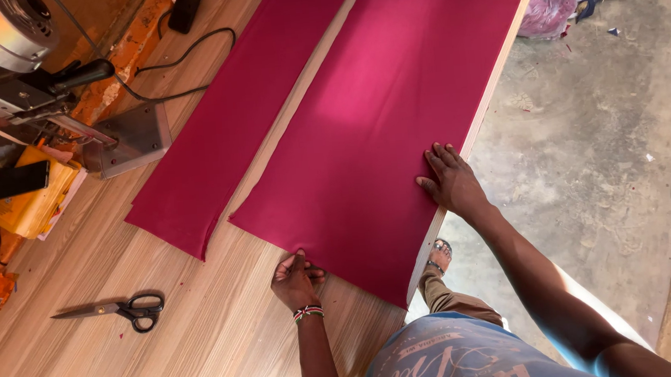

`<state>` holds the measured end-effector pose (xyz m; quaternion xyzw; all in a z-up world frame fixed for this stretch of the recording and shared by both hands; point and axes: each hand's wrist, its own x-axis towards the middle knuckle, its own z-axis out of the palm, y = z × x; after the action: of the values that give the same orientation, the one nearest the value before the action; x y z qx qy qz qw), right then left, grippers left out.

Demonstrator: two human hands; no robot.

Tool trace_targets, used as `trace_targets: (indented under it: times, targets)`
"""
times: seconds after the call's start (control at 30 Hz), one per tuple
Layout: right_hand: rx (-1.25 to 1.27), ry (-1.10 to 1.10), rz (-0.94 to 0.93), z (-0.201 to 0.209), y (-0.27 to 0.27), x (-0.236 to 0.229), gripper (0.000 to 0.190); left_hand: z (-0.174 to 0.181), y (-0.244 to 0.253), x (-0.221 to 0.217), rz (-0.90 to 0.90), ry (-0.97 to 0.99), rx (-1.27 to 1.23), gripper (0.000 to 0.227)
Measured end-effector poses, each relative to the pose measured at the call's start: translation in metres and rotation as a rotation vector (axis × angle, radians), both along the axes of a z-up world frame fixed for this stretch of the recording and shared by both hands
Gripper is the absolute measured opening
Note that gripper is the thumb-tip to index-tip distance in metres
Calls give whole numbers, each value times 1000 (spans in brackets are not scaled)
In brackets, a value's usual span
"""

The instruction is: Aligning and folding long strips of pink fabric on a wooden workbench

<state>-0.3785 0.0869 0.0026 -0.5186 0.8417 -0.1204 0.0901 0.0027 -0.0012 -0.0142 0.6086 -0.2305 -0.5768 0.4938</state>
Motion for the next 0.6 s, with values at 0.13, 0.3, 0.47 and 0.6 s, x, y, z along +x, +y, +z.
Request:
trace_targets:
  times: [0.13,0.3,0.47,0.6]
  targets:
    - [-4,-4,16,10,-2,0,75,8,-1,-3,-21,-17,9,16]
    - [26,-23,-2,4,-1,-1,75,9,-1,-3,-17,-25,27,17]
    - [46,-52,-15,9,-2,-2,74,7,-1,-2,-15,-26,36,17]
    - [68,-48,-22,8,-3,-4,73,12,1,-4,-8,-17,26,16]
